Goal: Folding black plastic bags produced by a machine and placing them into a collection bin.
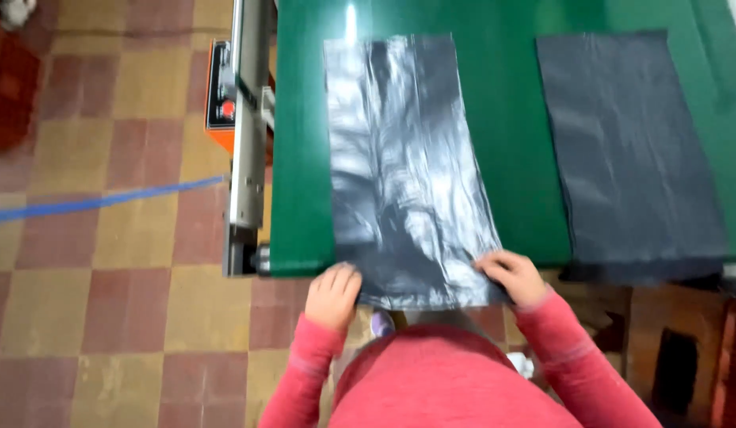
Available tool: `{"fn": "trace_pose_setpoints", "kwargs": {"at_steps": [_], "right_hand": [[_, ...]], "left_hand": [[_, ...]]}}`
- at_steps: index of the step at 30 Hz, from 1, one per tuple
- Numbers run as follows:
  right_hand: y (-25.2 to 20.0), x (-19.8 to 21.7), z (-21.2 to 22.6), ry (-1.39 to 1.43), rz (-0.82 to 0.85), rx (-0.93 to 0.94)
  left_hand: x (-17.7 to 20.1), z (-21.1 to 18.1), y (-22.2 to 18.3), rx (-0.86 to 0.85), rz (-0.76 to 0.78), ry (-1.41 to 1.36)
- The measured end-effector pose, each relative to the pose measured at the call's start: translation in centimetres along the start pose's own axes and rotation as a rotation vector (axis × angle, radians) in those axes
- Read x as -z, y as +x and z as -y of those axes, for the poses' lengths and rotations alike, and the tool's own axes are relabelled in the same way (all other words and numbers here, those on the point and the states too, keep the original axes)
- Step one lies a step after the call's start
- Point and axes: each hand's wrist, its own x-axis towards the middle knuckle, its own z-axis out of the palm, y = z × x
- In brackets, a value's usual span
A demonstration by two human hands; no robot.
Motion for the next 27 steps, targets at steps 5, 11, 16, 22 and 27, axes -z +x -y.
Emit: {"fn": "trace_pose_setpoints", "kwargs": {"at_steps": [5,11,16,22,27], "right_hand": [[2.3,7.5,0.0,0.827,0.349,-0.3],[23.9,10.2,5.2,0.877,0.291,-0.464],[38.3,7.6,3.4,0.366,0.149,-0.383],[42.3,5.2,9.9,-0.74,-0.165,0.513],[45.2,3.8,10.4,-0.713,0.224,-0.028]], "left_hand": [[4.7,2.4,8.2,0.037,0.085,-0.626],[-8.7,10.4,24.1,0.532,-0.1,-0.887],[-19.3,16.8,30.8,0.579,-0.08,-0.583],[-21.9,18.3,31.8,0.605,0.052,-0.347],[-14.7,11.8,33.2,0.454,-0.051,0.019]]}}
